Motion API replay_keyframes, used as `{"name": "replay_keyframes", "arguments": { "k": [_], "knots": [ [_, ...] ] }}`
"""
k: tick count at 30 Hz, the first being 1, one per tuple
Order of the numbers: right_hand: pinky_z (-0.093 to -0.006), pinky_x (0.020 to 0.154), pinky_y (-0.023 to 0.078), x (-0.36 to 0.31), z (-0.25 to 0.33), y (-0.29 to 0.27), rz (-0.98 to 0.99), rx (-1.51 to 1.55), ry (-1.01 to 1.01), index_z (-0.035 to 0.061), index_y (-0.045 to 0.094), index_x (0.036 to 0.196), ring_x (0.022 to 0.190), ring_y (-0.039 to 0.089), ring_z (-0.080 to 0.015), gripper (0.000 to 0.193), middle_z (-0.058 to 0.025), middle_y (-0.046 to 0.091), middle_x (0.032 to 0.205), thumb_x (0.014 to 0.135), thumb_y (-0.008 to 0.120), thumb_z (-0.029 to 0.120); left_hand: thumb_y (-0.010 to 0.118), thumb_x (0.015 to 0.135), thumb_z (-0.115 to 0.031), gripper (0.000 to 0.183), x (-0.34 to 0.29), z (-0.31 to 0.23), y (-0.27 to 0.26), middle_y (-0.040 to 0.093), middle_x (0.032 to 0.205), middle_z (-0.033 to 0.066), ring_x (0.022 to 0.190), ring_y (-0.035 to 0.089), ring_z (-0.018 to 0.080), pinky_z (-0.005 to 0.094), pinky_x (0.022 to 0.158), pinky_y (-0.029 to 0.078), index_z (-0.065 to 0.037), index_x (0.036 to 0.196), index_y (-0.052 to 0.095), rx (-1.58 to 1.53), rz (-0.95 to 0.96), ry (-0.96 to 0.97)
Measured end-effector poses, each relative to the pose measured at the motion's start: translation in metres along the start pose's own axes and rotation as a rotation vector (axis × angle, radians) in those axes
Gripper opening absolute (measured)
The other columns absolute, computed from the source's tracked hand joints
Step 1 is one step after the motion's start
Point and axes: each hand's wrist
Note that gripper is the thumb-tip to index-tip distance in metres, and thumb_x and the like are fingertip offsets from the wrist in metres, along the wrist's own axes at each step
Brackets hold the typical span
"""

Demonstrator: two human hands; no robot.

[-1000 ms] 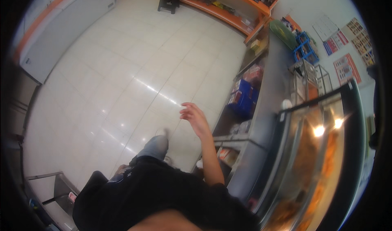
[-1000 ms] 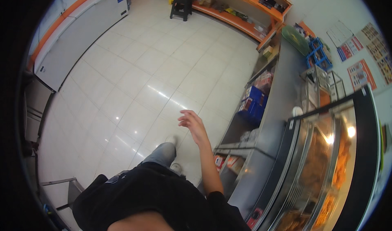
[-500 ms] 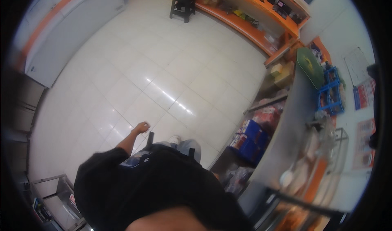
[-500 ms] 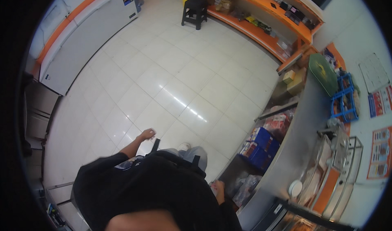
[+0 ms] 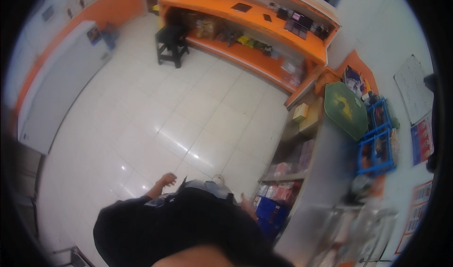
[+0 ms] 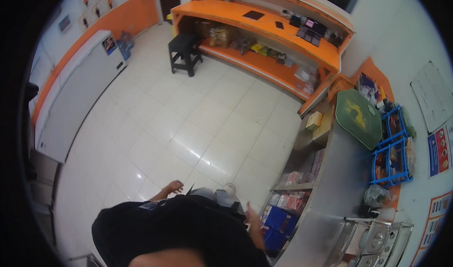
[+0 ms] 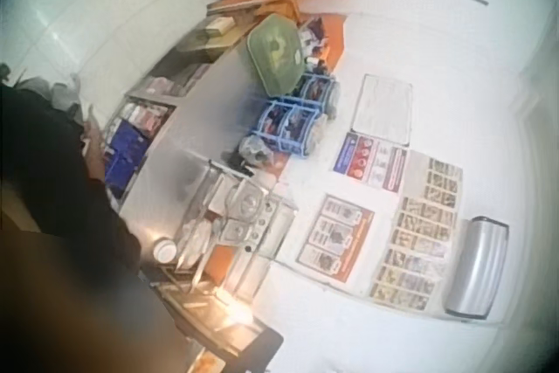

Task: The person scoops cooked rice from a large cooker with a green scoop, places it on a cutting board, and shapes it into round balls by hand. The formed rice balls are placed in a row and then transferred into a cooler. The person also wipes the countertop with an orange cloth.

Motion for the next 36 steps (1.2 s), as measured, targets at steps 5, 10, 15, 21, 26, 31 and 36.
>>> {"name": "replay_keyframes", "arguments": {
  "k": [5, 10, 15, 21, 26, 31, 36],
  "knots": [
    [-0.039, 0.091, 0.045, -0.01, 0.293, 0.003, 0.07, 0.237, -0.453, 0.0067, 0.044, 0.132, 0.104, 0.061, -0.0287, 0.055, -0.0193, 0.061, 0.116, 0.097, 0.047, 0.048, 0.053, 0.092, -0.033, 0.036, 0.013, -0.061, 0.007, 0.066, 0.105, 0.0137, 0.087, 0.065, 0.0255, 0.0424, 0.072, 0.052, -0.01, 0.119, 0.054, -0.1, -0.088, -0.012],
    [-0.0321, 0.081, 0.047, -0.038, 0.542, -0.01, 0.027, 0.229, -0.773, 0.0079, 0.055, 0.121, 0.097, 0.062, -0.0236, 0.038, -0.0144, 0.063, 0.11, 0.093, 0.053, 0.034, 0.054, 0.092, -0.032, 0.032, 0.069, -0.131, 0.012, 0.066, 0.098, 0.012, 0.08, 0.065, 0.0227, 0.0387, 0.065, 0.051, -0.009, 0.114, 0.056, -0.141, -0.104, -0.082],
    [-0.0323, 0.08, 0.048, -0.043, 0.714, -0.06, -0.095, 0.293, -0.872, 0.0074, 0.057, 0.116, 0.092, 0.06, -0.0204, 0.034, -0.0098, 0.06, 0.109, 0.091, 0.056, 0.031, 0.056, 0.091, -0.031, 0.029, 0.184, -0.257, -0.019, 0.067, 0.091, 0.0104, 0.073, 0.065, 0.0198, 0.035, 0.058, 0.05, -0.008, 0.109, 0.059, 0.002, -0.089, -0.076],
    [-0.0325, 0.085, 0.047, -0.005, 0.847, -0.146, -0.321, 0.513, -0.899, 0.009, 0.055, 0.113, 0.089, 0.055, -0.0186, 0.035, -0.004, 0.056, 0.101, 0.09, 0.06, 0.035, 0.057, 0.093, -0.031, 0.029, 0.302, -0.55, -0.025, 0.068, 0.089, 0.008, 0.072, 0.065, 0.0153, 0.0295, 0.055, 0.049, -0.009, 0.112, 0.057, -0.001, -0.159, 0.249],
    [-0.0378, 0.091, 0.045, 0.048, 0.911, -0.172, -0.623, 0.721, -0.884, 0.0054, 0.045, 0.133, 0.113, 0.051, -0.0234, 0.058, -0.0102, 0.052, 0.127, 0.09, 0.061, 0.041, 0.052, 0.094, -0.023, 0.024, 0.329, -0.757, -0.005, 0.068, 0.095, 0.0086, 0.081, 0.065, 0.0141, 0.0268, 0.064, 0.05, -0.009, 0.113, 0.058, 0.088, -0.047, 0.587],
    [-0.0393, 0.092, 0.044, 0.079, 0.944, -0.158, -1.079, 0.67, -0.8, -0.0029, 0.061, 0.115, 0.119, 0.051, -0.0331, 0.048, -0.0235, 0.051, 0.132, 0.092, 0.055, 0.039, 0.051, 0.095, -0.019, 0.023, 0.354, -0.796, 0.022, 0.067, 0.099, 0.0103, 0.083, 0.066, 0.017, 0.03, 0.067, 0.052, -0.009, 0.114, 0.056, 0.119, -0.069, 0.547],
    [-0.0382, 0.085, 0.045, 0.051, 0.953, -0.107, -1.198, 0.494, -1.166, -0.0048, 0.063, 0.101, 0.092, 0.061, -0.031, 0.032, -0.0172, 0.065, 0.097, 0.091, 0.06, 0.026, 0.058, 0.094, -0.032, 0.033, 0.351, -0.793, 0.058, 0.066, 0.104, 0.0123, 0.081, 0.066, 0.0218, 0.0339, 0.066, 0.053, -0.008, 0.117, 0.054, -0.161, 0.127, 0.161]
  ]
}}
Point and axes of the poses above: each hand's wrist, its own x-axis towards the middle knuckle, its own y-axis out of the palm, z = x × y
